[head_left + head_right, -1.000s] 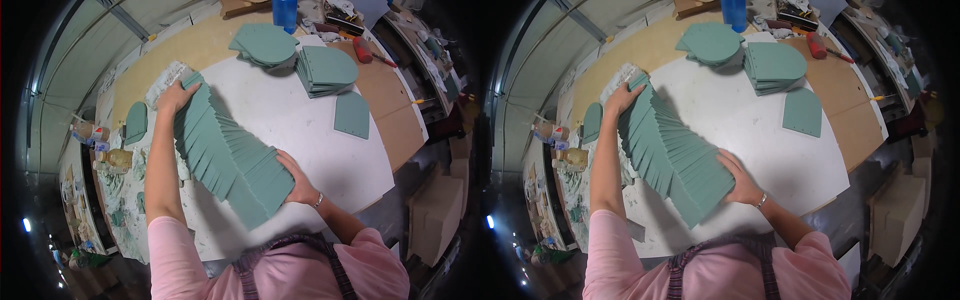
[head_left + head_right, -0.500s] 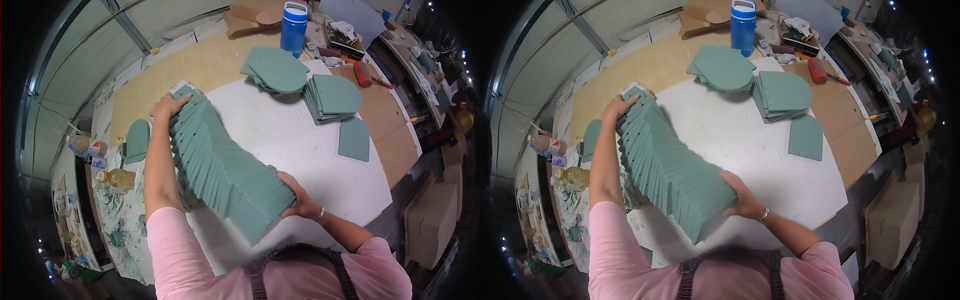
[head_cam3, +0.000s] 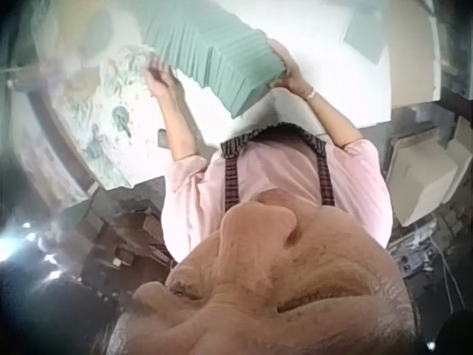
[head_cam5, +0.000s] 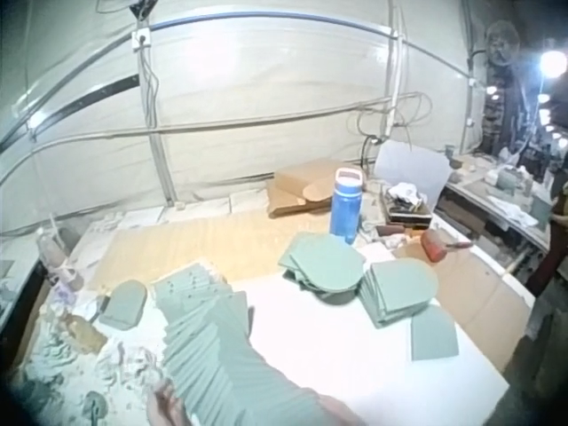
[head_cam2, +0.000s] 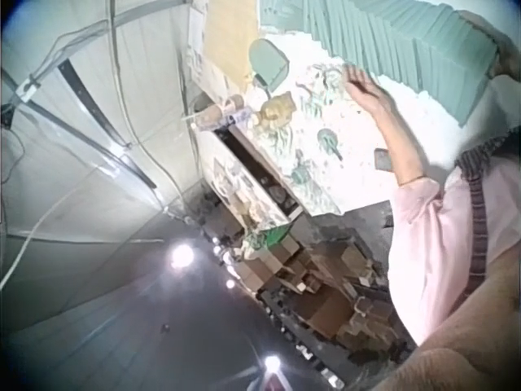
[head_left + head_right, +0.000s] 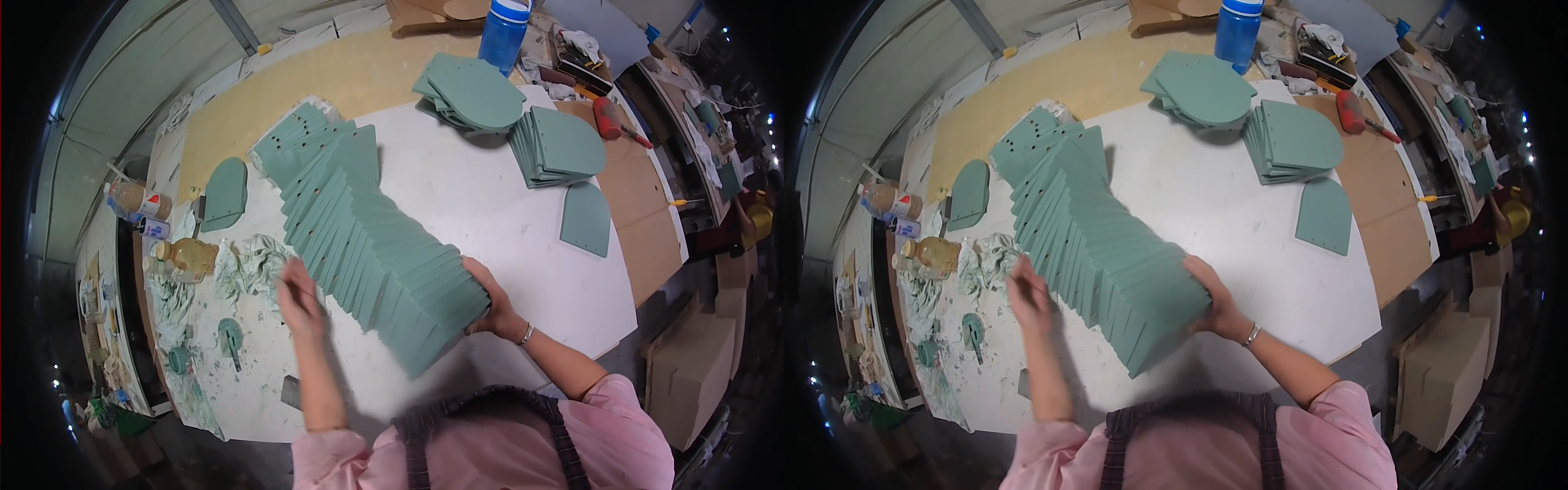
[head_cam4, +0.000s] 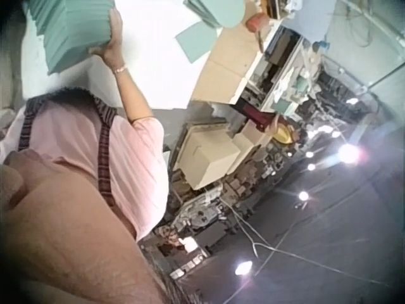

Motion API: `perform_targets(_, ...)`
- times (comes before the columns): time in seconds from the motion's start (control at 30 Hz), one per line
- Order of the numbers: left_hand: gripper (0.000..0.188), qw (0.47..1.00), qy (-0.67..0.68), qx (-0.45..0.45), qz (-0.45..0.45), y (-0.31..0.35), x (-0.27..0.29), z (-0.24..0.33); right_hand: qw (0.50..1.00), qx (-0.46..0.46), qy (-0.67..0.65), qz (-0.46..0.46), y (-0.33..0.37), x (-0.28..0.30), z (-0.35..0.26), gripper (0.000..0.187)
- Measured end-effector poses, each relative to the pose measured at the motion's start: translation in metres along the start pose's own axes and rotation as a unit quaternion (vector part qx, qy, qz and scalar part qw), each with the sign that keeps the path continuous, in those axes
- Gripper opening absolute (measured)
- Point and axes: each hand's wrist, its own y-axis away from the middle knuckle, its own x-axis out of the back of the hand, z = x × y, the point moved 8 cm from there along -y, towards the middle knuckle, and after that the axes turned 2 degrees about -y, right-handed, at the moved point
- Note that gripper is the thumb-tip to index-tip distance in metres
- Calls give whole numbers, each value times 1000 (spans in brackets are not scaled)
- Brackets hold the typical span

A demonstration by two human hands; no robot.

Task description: The person applies adhesive to individual foam pieces using a handheld applicator and stacks them together.

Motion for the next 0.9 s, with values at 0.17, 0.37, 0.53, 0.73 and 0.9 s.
perform_targets(0.17,63,986,95,105,-89,116,-34,-58,999,-42,27,-7,-1,-6,-3,115)
perform_targets(0.37,53,970,150,184,-56,137,-59,-71,994,-84,-65,-12,8,-22,-1,124)
perform_targets(0.53,61,980,-55,65,-180,142,-116,-5,991,-110,-70,17,37,-53,19,139)
perform_targets(0.73,63,974,-175,110,-91,121,-122,-5,993,-111,34,24,38,-43,5,129)
perform_targets(0.9,59,962,-241,85,-91,115,-118,5,998,-53,29,3,23,-48,-17,123)
